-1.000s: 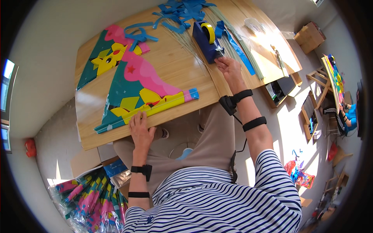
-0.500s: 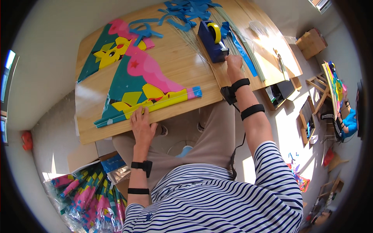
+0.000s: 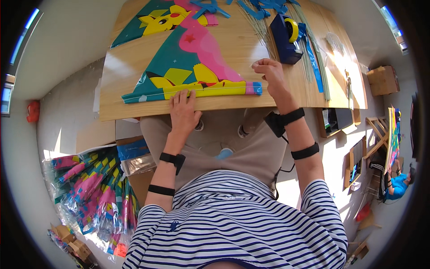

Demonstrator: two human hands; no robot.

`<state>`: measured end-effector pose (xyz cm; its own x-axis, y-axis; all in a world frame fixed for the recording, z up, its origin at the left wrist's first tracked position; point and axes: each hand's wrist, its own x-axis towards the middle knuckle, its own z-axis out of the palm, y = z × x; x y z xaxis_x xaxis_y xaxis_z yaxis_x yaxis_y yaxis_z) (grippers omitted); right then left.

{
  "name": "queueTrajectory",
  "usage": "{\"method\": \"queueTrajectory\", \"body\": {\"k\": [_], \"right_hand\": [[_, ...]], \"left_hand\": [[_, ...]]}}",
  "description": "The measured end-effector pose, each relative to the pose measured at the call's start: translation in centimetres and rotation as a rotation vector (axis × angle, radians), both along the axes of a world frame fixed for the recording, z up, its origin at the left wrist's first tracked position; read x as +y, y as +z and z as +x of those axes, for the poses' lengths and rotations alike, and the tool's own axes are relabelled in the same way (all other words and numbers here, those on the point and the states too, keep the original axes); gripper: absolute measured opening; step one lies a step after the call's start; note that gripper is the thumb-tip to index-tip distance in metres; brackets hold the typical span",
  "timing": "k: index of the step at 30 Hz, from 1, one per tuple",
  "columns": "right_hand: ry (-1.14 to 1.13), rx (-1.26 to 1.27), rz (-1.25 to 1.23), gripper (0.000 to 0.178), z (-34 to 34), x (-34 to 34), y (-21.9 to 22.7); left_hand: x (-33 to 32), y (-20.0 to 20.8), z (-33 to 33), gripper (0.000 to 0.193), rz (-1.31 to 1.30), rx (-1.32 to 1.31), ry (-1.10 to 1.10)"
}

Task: Folding and taping colorful plastic sheets to assemble a kite.

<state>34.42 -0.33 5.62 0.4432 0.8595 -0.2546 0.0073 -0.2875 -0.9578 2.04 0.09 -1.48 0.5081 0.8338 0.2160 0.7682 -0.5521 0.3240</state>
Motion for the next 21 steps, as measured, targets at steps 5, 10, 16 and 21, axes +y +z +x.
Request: {"method": "queueTrajectory", "body": {"k": [5, 10, 16, 21], "right_hand": [[0.248, 0.177, -0.113, 0.011, -10.7, 3.0, -1.9], [0.238, 0.188, -0.194, 0.011, -13.3, 4.0, -5.4], [0.254, 0.077, -0.216, 0.015, -13.8, 4.2, -5.8], [0.307, -0.125, -0.307, 0.019, -14.3, 4.7, -5.6]], "left_hand": [[0.0, -0.1, 0.0, 0.071, 0.025, -0.024, 0.034], [-0.2, -0.4, 0.4, 0.074, 0.025, -0.098, 0.049], [-0.6, -0.6, 0.4, 0.08, 0.016, -0.168, 0.081], [-0.5, -0.4, 0.1, 0.087, 0.025, -0.185, 0.071]]}}
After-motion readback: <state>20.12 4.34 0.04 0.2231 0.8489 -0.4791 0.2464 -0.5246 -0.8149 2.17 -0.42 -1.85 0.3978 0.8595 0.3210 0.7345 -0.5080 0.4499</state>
